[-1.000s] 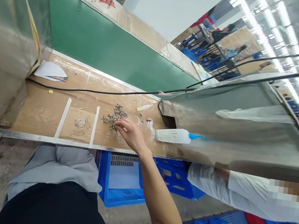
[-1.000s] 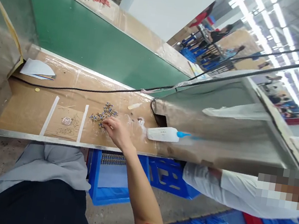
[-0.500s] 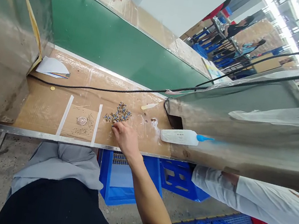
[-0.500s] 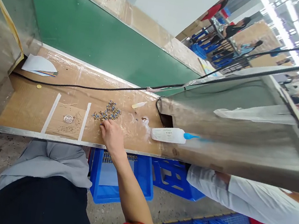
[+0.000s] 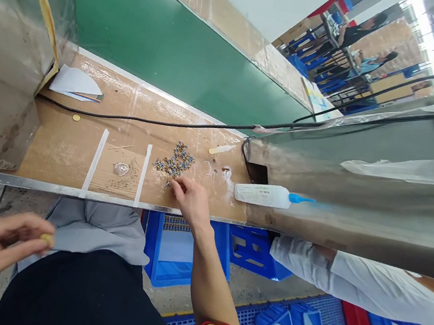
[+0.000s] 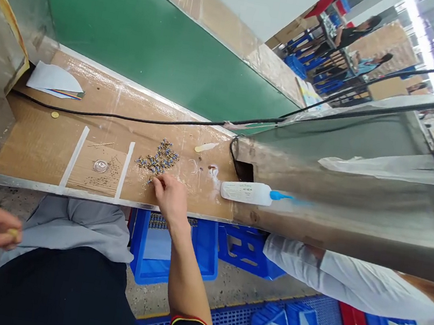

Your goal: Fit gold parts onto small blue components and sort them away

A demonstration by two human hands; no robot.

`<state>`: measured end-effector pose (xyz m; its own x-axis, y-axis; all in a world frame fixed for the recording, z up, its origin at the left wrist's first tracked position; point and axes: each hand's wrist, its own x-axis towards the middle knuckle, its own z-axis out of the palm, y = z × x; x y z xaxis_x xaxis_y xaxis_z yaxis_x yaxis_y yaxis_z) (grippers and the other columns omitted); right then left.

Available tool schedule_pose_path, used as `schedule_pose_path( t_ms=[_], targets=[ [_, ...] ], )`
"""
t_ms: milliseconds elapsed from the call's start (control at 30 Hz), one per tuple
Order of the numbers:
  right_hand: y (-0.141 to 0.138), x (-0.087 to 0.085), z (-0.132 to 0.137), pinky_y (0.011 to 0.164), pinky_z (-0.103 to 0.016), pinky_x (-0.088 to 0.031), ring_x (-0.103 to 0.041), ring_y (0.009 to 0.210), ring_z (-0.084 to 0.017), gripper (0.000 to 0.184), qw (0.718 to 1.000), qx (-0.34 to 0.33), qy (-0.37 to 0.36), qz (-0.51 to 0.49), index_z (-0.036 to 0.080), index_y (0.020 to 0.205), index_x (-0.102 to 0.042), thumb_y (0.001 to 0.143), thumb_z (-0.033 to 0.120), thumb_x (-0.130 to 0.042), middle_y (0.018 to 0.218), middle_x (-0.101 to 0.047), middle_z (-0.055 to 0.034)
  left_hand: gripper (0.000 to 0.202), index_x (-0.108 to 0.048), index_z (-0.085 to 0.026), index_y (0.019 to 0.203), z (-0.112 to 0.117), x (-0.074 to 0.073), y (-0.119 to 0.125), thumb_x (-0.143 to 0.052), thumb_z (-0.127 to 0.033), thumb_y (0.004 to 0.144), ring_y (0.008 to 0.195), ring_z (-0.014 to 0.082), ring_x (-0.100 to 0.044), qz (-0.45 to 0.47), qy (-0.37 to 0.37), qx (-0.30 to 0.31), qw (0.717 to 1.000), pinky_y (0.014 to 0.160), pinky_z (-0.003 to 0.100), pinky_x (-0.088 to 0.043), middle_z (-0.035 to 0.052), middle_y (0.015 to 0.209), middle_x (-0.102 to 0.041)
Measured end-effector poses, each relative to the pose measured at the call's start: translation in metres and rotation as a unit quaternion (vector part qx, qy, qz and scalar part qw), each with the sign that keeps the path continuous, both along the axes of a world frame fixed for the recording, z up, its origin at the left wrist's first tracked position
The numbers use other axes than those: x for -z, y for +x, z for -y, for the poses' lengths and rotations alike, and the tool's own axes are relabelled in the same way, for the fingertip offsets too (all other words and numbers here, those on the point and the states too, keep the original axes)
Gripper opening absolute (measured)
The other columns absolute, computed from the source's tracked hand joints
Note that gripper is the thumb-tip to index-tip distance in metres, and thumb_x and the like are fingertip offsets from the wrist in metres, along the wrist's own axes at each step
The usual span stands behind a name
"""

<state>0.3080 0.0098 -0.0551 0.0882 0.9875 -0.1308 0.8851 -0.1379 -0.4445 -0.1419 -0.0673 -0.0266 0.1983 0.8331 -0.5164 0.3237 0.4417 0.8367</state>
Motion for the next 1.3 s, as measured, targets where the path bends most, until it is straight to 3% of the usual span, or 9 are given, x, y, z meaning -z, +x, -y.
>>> schedule_pose_path(
  t_ms=[67,133,300,500,633,767,1067,1300],
  targets=[
    [-0.009,0.000,-0.003,0.076,-0.034,-0.050,-0.073,0.077,-0.024,0.022,1.000,0.014,-0.010,0.019,0.025,0.091,-0.080,0.107,0.035,-0.068,0.086,-0.082,-0.0045,0.037,-0.090,-0.037,0.100,-0.010,0.018,0.022,-0.091,-0.070,0.083,0.082,0.0307,-0.087,0.040,-0.009,0.010,0.999,0.074,0.041,-0.074,0.0015,0.089,-0.088],
    [-0.016,0.001,-0.007,0.077,-0.034,-0.050,-0.074,0.081,-0.024,0.014,0.999,0.022,-0.020,0.037,0.025,0.091,-0.080,0.102,0.030,-0.073,0.088,-0.083,-0.0045,0.040,-0.091,-0.030,0.102,-0.025,0.027,0.047,-0.094,-0.064,0.083,0.082,0.0287,-0.086,0.079,0.010,-0.032,0.996,0.077,0.037,-0.074,0.0063,0.092,-0.089],
    [-0.018,0.004,-0.015,0.077,-0.034,-0.051,-0.074,0.081,-0.023,0.010,0.999,0.022,-0.029,0.020,0.025,0.087,-0.078,0.093,0.018,-0.075,0.086,-0.082,-0.0034,0.040,-0.089,-0.021,0.109,-0.058,0.031,0.085,-0.098,-0.053,0.086,0.083,0.0223,-0.085,0.174,0.036,-0.103,0.979,0.080,0.029,-0.072,0.0093,0.095,-0.089],
    [-0.009,0.005,-0.011,0.076,-0.034,-0.055,-0.073,0.079,-0.021,0.006,0.998,-0.005,-0.017,-0.058,0.024,0.089,-0.077,0.092,0.025,-0.072,0.086,-0.080,-0.0022,0.038,-0.087,-0.018,0.119,-0.063,0.040,0.094,-0.096,-0.043,0.092,0.085,0.0192,-0.084,0.242,0.032,-0.141,0.959,0.084,0.030,-0.072,0.0084,0.100,-0.089],
    [-0.012,0.010,-0.002,0.076,-0.035,-0.059,-0.074,0.079,-0.022,0.018,0.986,0.029,0.044,-0.158,0.023,0.100,-0.079,0.096,0.040,-0.074,0.092,-0.082,-0.0048,0.039,-0.088,-0.017,0.120,-0.060,0.045,0.098,-0.095,-0.043,0.092,0.087,0.0194,-0.085,0.249,0.033,-0.159,0.955,0.086,0.030,-0.072,0.0092,0.101,-0.089],
    [-0.021,0.017,0.005,0.082,-0.038,-0.064,-0.078,0.087,-0.024,0.022,0.982,0.033,0.094,-0.162,0.023,0.106,-0.081,0.100,0.042,-0.073,0.100,-0.084,-0.0076,0.045,-0.087,-0.017,0.125,-0.059,0.049,0.100,-0.095,-0.043,0.089,0.092,0.0219,-0.086,0.243,0.031,-0.157,0.957,0.090,0.035,-0.072,0.0103,0.104,-0.090],
    [-0.069,0.002,0.001,0.096,-0.044,-0.067,-0.081,0.106,-0.026,0.011,0.952,-0.035,0.182,-0.243,0.029,0.108,-0.085,0.105,0.036,-0.077,0.110,-0.085,-0.0063,0.037,-0.087,-0.019,0.127,-0.059,0.054,0.101,-0.089,-0.040,0.096,0.095,0.0231,-0.086,0.214,0.049,-0.156,0.963,0.091,0.036,-0.074,0.0092,0.107,-0.090],
    [-0.098,-0.003,-0.016,0.094,-0.045,-0.069,-0.082,0.102,-0.025,0.008,0.942,-0.086,0.222,-0.239,0.031,0.107,-0.086,0.106,0.033,-0.078,0.106,-0.086,-0.0045,0.029,-0.088,-0.021,0.123,-0.057,0.054,0.102,-0.082,-0.038,0.101,0.092,0.0224,-0.084,0.205,0.074,-0.151,0.964,0.086,0.033,-0.073,0.0067,0.099,-0.087]
  ],
)
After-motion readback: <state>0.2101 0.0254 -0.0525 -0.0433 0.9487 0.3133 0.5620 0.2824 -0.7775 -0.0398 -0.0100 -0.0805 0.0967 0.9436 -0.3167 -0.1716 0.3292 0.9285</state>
